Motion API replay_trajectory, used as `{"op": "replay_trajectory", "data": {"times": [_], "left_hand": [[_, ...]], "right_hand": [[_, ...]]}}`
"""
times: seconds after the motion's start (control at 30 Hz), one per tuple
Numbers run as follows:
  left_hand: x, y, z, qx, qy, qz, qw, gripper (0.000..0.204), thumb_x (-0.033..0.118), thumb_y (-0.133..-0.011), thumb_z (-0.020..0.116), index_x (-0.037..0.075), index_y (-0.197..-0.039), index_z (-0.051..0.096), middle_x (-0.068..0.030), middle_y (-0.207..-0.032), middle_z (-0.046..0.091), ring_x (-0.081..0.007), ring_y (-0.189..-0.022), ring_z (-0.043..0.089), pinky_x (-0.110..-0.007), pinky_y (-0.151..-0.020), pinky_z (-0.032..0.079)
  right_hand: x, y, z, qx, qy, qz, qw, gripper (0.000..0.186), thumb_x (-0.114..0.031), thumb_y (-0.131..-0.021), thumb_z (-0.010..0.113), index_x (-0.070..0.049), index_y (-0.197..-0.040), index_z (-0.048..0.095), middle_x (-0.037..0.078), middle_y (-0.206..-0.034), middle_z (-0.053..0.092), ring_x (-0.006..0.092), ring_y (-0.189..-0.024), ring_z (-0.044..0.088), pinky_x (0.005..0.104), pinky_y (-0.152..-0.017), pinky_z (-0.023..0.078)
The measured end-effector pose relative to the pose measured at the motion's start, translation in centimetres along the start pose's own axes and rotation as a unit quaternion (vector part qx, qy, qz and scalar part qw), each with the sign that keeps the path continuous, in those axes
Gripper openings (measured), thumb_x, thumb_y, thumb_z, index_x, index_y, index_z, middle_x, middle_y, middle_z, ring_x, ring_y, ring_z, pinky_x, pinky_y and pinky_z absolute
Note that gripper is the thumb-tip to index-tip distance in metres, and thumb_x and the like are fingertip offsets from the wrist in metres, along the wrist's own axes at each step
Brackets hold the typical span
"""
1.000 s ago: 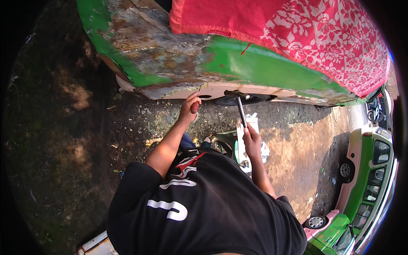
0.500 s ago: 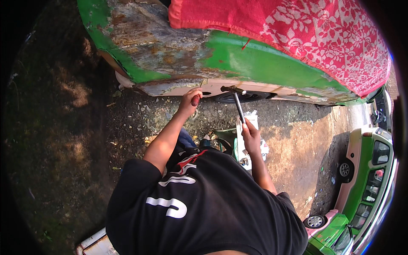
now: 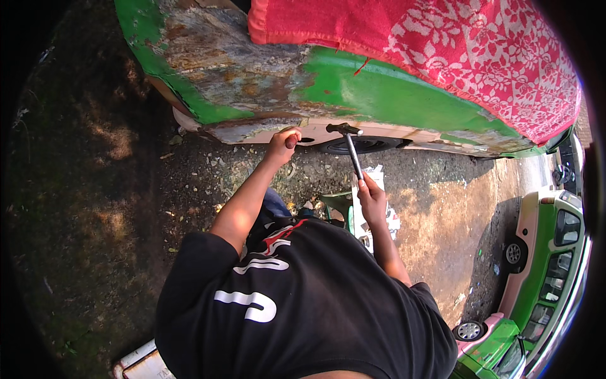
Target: The person uses a hammer and a small metal punch to repeatedly strike a green metal panel on a vehicle. They hold the punch against the surface and tap it with the hammer, moving slightly along the edge of the panel throughout the clip.
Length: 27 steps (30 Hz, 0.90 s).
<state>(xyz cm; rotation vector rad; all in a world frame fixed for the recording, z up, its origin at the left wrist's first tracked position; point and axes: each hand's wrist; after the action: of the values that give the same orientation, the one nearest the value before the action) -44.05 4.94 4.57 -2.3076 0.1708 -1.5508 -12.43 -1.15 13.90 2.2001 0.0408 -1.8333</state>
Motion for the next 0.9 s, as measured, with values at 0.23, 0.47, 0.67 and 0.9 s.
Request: {"op": "replay_trajectory", "data": {"times": [0.23,0.47,0.67,0.9], "left_hand": [[1.9,-0.1,0.2,0.007,-0.017,-0.013,1.0,0.016,-0.01,-0.075,0.054,0.002,-0.086,0.055,-0.0107,-0.09,0.061,-0.0254,-0.084,0.06,-0.027,-0.08,0.047],[1.6,-0.5,0.4,0.029,-0.008,-0.036,0.999,0.01,-0.007,-0.08,0.057,0.002,-0.086,0.056,-0.0081,-0.09,0.063,-0.0209,-0.09,0.061,-0.028,-0.081,0.047],[2.7,-1.2,0.1,0.025,-0.047,-0.047,0.998,0.01,-0.001,-0.081,0.054,0.003,-0.091,0.056,-0.0089,-0.082,0.059,-0.0217,-0.075,0.055,-0.029,-0.075,0.046],[1.9,-2.2,1.0,0.013,0.097,-0.128,0.987,0.005,0.008,-0.088,0.055,0.003,-0.09,0.056,-0.0079,-0.082,0.059,-0.0206,-0.074,0.05,-0.032,-0.073,0.042]], "right_hand": [[-0.1,-0.3,0.2,0.005,-0.006,0.014,1.0,0.039,-0.021,-0.098,0.06,0.002,-0.129,0.058,-0.003,-0.08,0.057,0.004,-0.072,0.049,0.0205,-0.064,0.041],[0.6,-0.6,0.4,0.007,0.034,-0.014,0.999,0.04,-0.023,-0.097,0.06,0.003,-0.127,0.059,0.005,-0.096,0.068,0.0108,-0.087,0.06,0.0256,-0.078,0.047],[0.2,-0.7,0.7,0.005,0.094,0.021,0.995,0.038,-0.024,-0.097,0.06,0.0,-0.127,0.06,0.013,-0.107,0.07,0.012,-0.095,0.061,0.0277,-0.084,0.048],[-5.4,0.2,3.3,-0.019,0.104,-0.218,0.97,0.038,-0.015,-0.098,0.055,-0.002,-0.134,0.055,0.015,-0.101,0.069,0.0166,-0.085,0.064,0.027,-0.079,0.048]]}}
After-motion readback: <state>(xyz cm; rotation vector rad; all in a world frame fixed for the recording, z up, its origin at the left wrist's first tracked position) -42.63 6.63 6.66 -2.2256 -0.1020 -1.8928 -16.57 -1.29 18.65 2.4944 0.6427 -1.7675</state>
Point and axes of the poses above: each hand's wrist, its own y-axis away from the middle knuckle, its own z-axis out of the palm, x = y × z
